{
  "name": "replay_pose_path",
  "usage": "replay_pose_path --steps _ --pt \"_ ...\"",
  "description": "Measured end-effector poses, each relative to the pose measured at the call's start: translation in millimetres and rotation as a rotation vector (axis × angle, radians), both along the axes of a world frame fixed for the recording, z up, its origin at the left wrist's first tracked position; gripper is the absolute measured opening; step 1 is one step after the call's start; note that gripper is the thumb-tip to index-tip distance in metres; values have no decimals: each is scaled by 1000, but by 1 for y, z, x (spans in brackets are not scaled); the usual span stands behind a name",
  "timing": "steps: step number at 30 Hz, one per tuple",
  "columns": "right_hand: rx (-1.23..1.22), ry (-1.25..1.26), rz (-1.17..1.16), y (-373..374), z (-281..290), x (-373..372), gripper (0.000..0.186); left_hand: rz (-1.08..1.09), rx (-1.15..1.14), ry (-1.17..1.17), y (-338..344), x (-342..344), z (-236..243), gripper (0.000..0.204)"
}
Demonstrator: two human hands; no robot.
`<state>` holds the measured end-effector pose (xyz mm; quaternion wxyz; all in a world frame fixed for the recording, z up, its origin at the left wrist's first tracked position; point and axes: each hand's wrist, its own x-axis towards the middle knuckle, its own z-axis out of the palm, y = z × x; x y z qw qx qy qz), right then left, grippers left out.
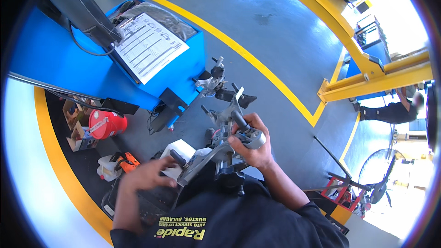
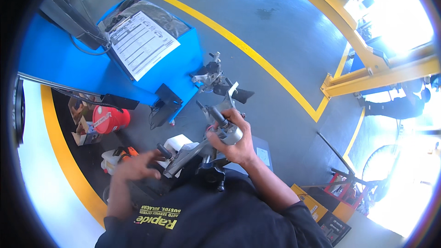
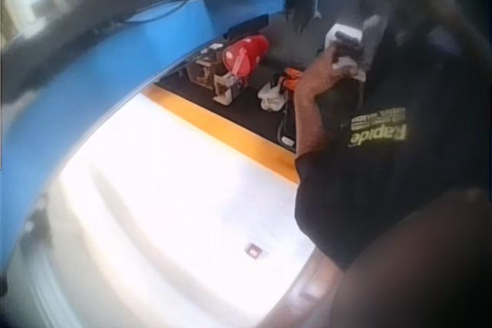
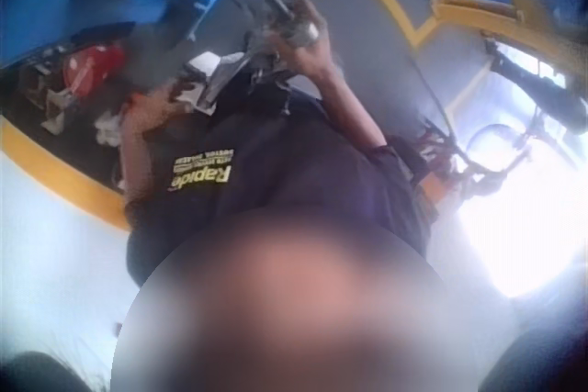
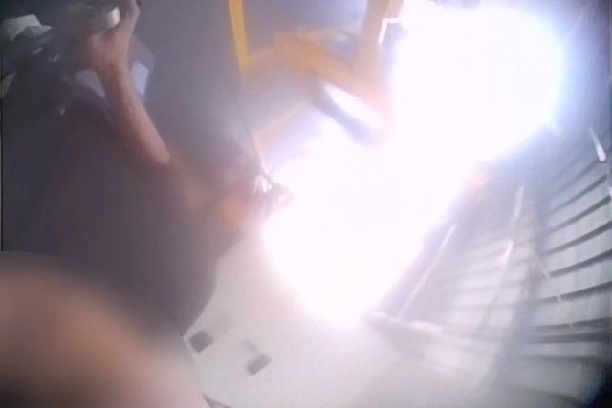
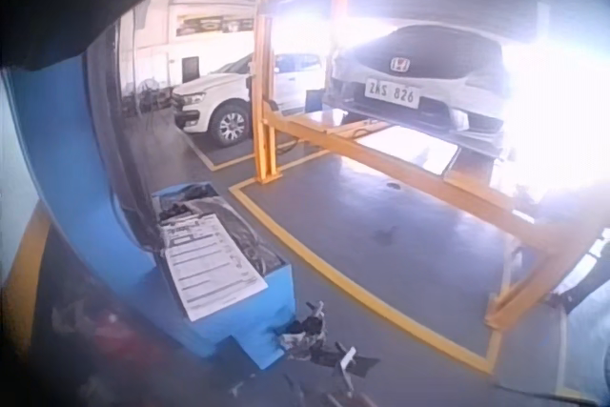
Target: The person assembles a wheel alignment sensor by attaching components and a cable, then mounts the sensor onto a car wheel using clamps and tightening knobs. The person repeats the process on a second wheel.
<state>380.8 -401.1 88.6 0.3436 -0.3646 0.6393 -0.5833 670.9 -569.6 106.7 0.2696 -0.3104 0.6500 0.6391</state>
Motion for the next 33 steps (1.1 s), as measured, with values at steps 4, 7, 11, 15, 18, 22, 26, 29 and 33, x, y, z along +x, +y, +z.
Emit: replay_pose_path --steps 4,7,11,15,18,22,26,29,33 --pt "-16 132 23 31 9 3 40 323 -424 372 -4 -48 57 52" --pt "-64 163 14 49 17 5 39 260 -600 880 37 -117 59 44" --pt "-95 129 -20 76 23 9 36 -70 -606 1010 74 -170 50 31" --pt "-80 108 -37 95 22 11 34 -101 -586 960 90 -176 49 25" --pt "-100 239 -35 102 22 12 37 -86 -551 972 98 -172 50 24" --pt "-77 594 -103 113 35 15 39 -73 -532 991 104 -165 48 23" --pt "151 531 -35 122 50 18 41 -49 -533 1040 109 -161 44 21" --pt "135 510 -21 118 53 20 41 -9 -504 1006 109 -159 43 23" --pt "115 512 -33 112 50 20 40 10 -523 987 104 -156 41 22"
